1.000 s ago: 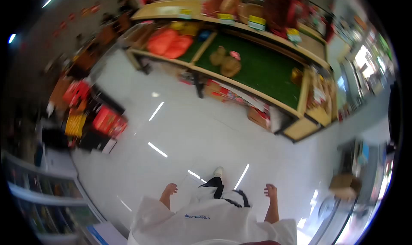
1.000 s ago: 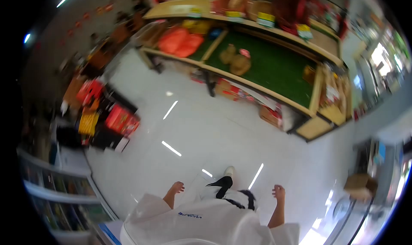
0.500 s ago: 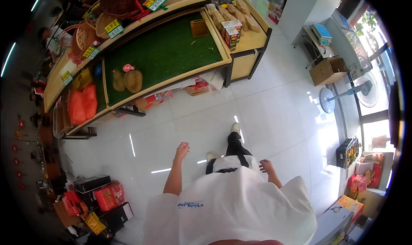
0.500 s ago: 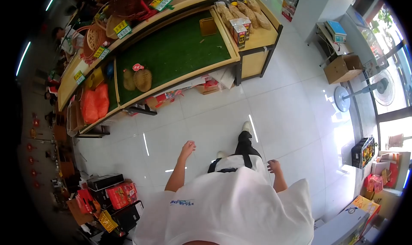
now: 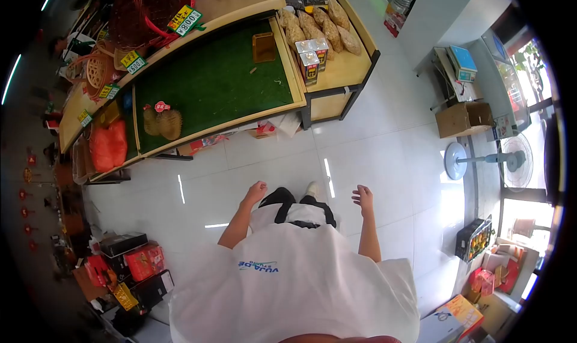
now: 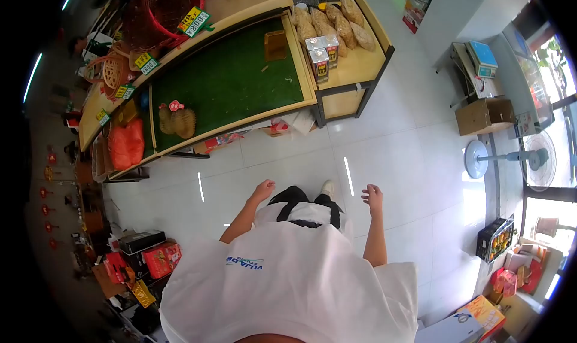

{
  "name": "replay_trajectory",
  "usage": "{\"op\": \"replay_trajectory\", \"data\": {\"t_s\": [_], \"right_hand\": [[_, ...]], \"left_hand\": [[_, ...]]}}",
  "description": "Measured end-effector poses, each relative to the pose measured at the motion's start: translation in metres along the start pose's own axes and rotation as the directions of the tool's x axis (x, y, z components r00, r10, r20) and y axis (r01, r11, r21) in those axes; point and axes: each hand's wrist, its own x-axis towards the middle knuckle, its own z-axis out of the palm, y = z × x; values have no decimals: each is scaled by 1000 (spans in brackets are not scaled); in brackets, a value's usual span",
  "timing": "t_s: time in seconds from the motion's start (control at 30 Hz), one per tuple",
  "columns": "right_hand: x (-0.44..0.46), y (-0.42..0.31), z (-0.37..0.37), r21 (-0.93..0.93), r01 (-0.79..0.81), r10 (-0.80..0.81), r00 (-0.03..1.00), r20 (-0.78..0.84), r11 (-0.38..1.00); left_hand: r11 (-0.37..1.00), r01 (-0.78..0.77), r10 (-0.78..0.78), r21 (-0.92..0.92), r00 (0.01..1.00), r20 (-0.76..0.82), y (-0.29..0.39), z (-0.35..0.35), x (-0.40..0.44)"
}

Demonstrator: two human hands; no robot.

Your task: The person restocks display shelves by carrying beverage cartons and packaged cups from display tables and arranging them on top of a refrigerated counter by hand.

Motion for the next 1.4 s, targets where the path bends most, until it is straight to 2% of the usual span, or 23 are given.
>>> {"op": "replay_trajectory", "data": {"t_s": [0.17, 0.23, 0.4, 0.47, 0.53, 0.67, 0.73, 0.77, 0.83, 0.87, 0.9, 0.93, 0.97, 1.0, 1.03, 1.07, 1.1, 1.13, 1.17, 1.2, 1.23, 1.33, 1.4], "right_hand": [[39, -85, 41, 31, -8, 6, 999, 52, 999], [56, -118, 63, 15, 23, -25, 989, 148, 1000], [102, -185, 111, -201, 47, 15, 954, 299, 978], [109, -210, 118, -279, 15, 73, 950, 302, 960], [128, -243, 129, -260, 19, 79, 930, 359, 965], [178, -295, 152, -253, 14, 71, 942, 327, 967], [203, -326, 169, -213, -13, 86, 937, 338, 977], [216, -339, 176, -195, -6, 74, 936, 344, 981], [246, -358, 194, -58, -48, 66, 928, 366, 997], [288, -348, 200, 14, -98, 82, 896, 436, 995], [309, -353, 209, 82, -231, 164, 862, 480, 970], [319, -364, 218, 87, -221, 146, 844, 516, 971], [368, -351, 220, 140, -338, 179, 755, 631, 931], [343, -375, 241, 120, -339, 261, 868, 423, 933], [365, -376, 246, 106, -411, 301, 797, 524, 906], [387, -372, 258, 73, -404, 305, 787, 537, 912], [383, -381, 269, 154, -498, 220, 612, 760, 853], [406, -371, 274, 121, -510, 279, 636, 720, 852], [402, -381, 276, 71, -550, 275, 521, 808, 832], [403, -385, 276, 7, -556, 338, 514, 788, 831], [409, -388, 277, 3, -547, 329, 507, 797, 837], [438, -387, 278, -149, -537, 408, 403, 819, 830], [444, -387, 283, -251, -527, 470, 335, 816, 812]], "left_hand": [[987, -28, 24, -159, 999, -24, 25, 7, 66], [978, -38, 34, -203, 999, -23, 41, 12, 96], [876, 124, -100, -466, 992, 77, 105, 9, 162], [832, 145, -105, -536, 989, 105, 128, 2, 184], [787, 145, -103, -600, 989, 103, 151, -5, 210], [726, 134, -91, -675, 991, 99, 195, -26, 241], [734, 27, 22, -679, 998, 64, 204, -24, 268], [737, 12, 31, -676, 998, 51, 216, -25, 278], [758, -54, 72, -651, 997, 2, 233, -16, 305], [778, -296, 228, -555, 955, -190, 237, -6, 327], [881, -241, 184, -408, 967, -176, 263, -19, 333], [726, -323, 280, -607, 945, -168, 292, -41, 327], [696, -649, 481, -307, 739, -472, 283, -7, 366], [815, -415, 259, -405, 885, -388, 294, -4, 375], [716, -437, 178, -545, 868, -463, 320, -16, 378], [587, -480, 95, -652, 841, -533, 346, -31, 381], [815, -477, 134, -329, 708, -694, 341, -9, 405], [840, -340, 44, -422, 819, -572, 345, -6, 411], [703, -304, -62, -643, 874, -481, 367, -16, 402], [782, -235, -68, -577, 888, -455, 386, -21, 395], [850, -167, -73, -500, 903, -424, 396, -26, 393], [862, -156, -145, -482, 835, -531, 396, -7, 404], [842, -184, -129, -507, 844, -521, 392, -8, 402]]}}
